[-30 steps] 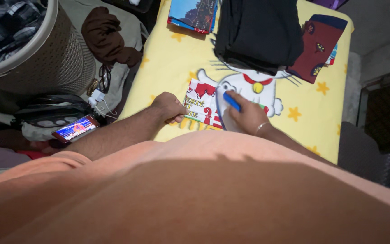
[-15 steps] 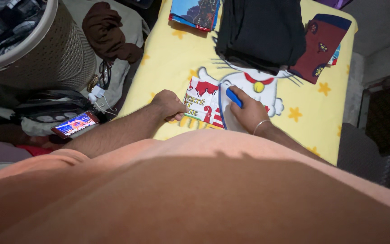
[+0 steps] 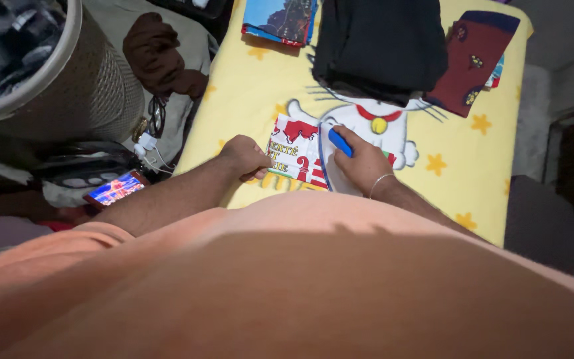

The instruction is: The person irons a small, colorful patterned cloth on a yellow ironing board. They repeatedly move the iron over the fabric, adjusting its position with their left hand while holding the iron in their right hand.

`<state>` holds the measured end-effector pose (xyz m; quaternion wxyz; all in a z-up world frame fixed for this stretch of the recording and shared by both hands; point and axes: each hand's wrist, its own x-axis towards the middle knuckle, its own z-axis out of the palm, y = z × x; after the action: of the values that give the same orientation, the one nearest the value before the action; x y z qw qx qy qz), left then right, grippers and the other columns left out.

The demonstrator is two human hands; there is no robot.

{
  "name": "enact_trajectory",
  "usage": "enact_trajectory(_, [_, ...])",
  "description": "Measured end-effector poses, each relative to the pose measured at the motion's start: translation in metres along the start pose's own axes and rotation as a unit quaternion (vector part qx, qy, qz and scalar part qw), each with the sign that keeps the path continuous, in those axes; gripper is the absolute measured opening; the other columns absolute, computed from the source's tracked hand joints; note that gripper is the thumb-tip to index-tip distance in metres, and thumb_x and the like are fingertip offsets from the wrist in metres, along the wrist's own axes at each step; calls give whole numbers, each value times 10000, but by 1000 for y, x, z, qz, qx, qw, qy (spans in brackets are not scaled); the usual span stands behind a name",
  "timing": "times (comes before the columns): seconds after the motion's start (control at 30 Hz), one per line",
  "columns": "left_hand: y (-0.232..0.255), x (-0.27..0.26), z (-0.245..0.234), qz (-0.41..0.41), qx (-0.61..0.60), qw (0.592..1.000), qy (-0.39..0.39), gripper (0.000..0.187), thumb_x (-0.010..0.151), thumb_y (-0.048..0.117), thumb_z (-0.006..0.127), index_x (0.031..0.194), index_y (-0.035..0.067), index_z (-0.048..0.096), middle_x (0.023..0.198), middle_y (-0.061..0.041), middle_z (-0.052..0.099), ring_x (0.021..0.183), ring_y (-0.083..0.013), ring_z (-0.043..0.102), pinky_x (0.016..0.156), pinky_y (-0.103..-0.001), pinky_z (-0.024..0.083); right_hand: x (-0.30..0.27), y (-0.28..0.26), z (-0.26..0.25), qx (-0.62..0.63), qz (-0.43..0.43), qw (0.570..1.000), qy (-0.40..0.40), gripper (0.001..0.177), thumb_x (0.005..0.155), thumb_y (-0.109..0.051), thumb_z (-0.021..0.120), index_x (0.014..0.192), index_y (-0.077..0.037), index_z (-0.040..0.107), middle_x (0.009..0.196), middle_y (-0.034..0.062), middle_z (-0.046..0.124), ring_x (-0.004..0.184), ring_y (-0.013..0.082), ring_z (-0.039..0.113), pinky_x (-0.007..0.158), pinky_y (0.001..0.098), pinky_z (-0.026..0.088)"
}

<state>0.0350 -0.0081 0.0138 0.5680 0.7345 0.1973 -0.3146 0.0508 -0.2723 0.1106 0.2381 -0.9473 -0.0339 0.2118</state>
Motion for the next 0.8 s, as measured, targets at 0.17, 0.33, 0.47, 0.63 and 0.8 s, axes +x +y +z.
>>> enact_trajectory(0.17, [4,2,2,-3,61,998,-10,267,855,134,746,652,-27,680,560,-102,652,380,-160,489,368,-328,373,-2,1,-2,20,-4,1000,-1,571,933,-307,601,1496,-321,508,1243,196,707,1108,393,692,998,444,522])
enact_trajectory(0.33, [2,6,4,-5,89,996,-5,302,851,155,755,614,-15,675,537,-91,625,383,-163,482,379,-332,363,-1,8,-1,35,-20,999,-2,561,928,-318,613,1481,-310,516,1243,192,704,1106,397,686,994,452,514])
enact_trajectory(0.47, [3,6,7,-21,85,996,9,296,850,151,753,616,-9,670,534,-86,619,385,-165,495,387,-329,381,2,12,1,35,-31,999,-1,570,924,-314,616,1485,-305,514,1242,200,703,1097,398,689,995,450,515])
enact_trajectory(0.63, [3,2,5,-11,88,996,12,313,857,172,759,614,-9,681,533,-79,623,381,-151,490,387,-321,378,6,17,1,2,-94,994,-53,571,899,-293,613,1464,-341,545,1212,175,730,1045,359,727,968,428,551])
enact_trajectory(0.8, [1,1,4,6,75,997,8,296,848,155,760,616,-11,680,535,-82,632,377,-158,489,381,-327,371,8,13,-4,-69,-152,983,-82,539,923,-327,610,1456,-359,539,1164,161,739,996,368,723,925,452,553])
